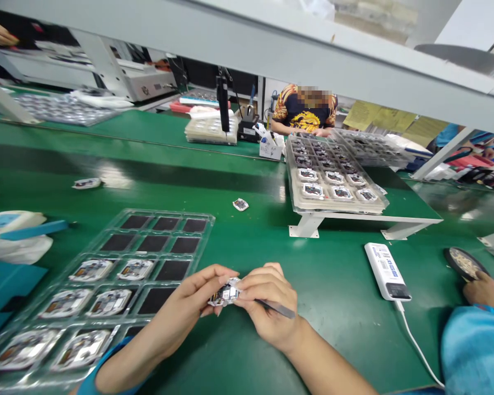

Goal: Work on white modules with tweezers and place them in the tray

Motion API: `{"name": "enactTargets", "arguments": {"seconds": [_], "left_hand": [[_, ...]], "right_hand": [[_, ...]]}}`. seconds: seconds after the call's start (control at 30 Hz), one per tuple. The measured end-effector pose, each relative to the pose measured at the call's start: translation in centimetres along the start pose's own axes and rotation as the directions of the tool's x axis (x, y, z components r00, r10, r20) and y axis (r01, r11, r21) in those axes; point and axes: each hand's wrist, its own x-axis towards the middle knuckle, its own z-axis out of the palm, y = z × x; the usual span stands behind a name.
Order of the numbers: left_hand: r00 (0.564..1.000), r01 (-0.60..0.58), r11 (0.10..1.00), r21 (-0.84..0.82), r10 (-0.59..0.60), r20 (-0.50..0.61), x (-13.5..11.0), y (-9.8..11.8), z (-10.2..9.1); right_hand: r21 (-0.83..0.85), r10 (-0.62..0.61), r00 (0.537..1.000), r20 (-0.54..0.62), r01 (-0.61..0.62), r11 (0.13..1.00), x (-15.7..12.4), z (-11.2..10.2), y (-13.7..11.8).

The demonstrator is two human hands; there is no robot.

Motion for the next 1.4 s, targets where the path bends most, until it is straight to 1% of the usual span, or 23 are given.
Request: {"name": "enactTargets", "arguments": {"seconds": [0.1,0.2,0.27,0.3,0.37,0.5,0.63,0.83,1.0,1.1,1.23,1.4], "left_hand": [[1.000,0.022,1.000,-0.001,-0.022,0.011,0.0,0.2,0.1],[0.999,0.038,0.999,0.009,-0.038,0.020,-0.1,0.4,0.2],[0.999,0.040,0.999,0.016,-0.040,0.023,-0.1,0.4,0.2],[0.999,0.038,0.999,0.016,-0.039,0.020,-0.1,0.4,0.2],[0.999,0.031,0.999,0.013,-0.031,0.007,-0.2,0.3,0.1],[1.000,-0.007,0.999,0.032,0.007,0.000,-0.1,0.1,0.2],[0.999,-0.052,0.998,0.047,0.052,0.006,0.0,0.1,0.3],[1.000,-0.024,0.998,0.064,0.023,0.018,0.1,-0.2,0.1],[1.000,0.005,0.999,0.054,-0.005,0.011,0.3,-0.2,0.1],[0.999,0.034,0.999,0.042,-0.034,0.007,0.2,0.1,0.2],[0.998,0.056,0.997,0.045,-0.056,0.007,0.0,0.4,0.2],[0.999,0.049,0.998,0.027,-0.048,-0.011,-0.1,0.2,0.3]], "right_hand": [[-0.033,-0.013,0.999,0.046,0.014,0.999,0.2,-0.2,-0.1],[-0.034,-0.035,0.998,0.053,0.037,0.999,0.3,-0.3,-0.3],[-0.021,-0.015,0.998,0.054,0.016,1.000,0.4,-0.4,-0.5],[-0.012,0.014,0.998,0.055,-0.013,1.000,0.4,-0.4,-0.5],[0.005,0.054,0.997,0.047,-0.054,0.999,0.4,-0.4,-0.5],[0.044,0.055,0.998,-0.007,-0.055,0.998,0.1,-0.3,0.1],[0.121,0.170,0.984,-0.057,-0.162,0.979,-0.2,-0.1,0.6],[0.178,0.343,0.937,-0.064,-0.327,0.928,-0.4,0.2,0.3],[0.237,0.387,0.922,-0.003,-0.376,0.896,-0.2,0.3,0.1],[0.301,0.422,0.907,-0.009,-0.400,0.866,-0.1,0.2,0.0],[0.308,0.432,0.902,-0.020,-0.406,0.861,-0.1,0.2,0.1],[0.224,0.368,0.930,-0.014,-0.356,0.907,-0.4,0.1,0.3]]}}
